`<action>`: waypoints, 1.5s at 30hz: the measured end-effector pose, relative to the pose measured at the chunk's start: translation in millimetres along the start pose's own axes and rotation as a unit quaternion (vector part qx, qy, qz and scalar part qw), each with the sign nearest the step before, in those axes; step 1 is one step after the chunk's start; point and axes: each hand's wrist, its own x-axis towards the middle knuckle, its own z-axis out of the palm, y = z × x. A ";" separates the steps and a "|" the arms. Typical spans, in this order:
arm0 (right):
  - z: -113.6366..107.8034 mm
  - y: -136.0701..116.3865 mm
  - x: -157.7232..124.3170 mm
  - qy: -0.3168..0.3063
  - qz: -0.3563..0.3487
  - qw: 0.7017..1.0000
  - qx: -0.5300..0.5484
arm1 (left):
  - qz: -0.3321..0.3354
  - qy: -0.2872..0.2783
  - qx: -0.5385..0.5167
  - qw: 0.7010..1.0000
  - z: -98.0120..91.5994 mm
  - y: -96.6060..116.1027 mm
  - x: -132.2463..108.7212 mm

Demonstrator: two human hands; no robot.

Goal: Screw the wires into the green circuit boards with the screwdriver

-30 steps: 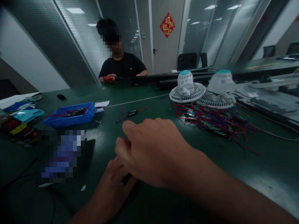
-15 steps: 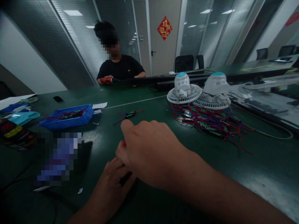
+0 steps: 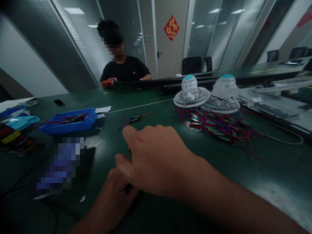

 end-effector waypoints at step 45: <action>-1.9 9.6 0.0 0.042 -0.018 0.999 0.003 | -0.011 0.002 -0.001 1.000 4.7 0.2 -1.2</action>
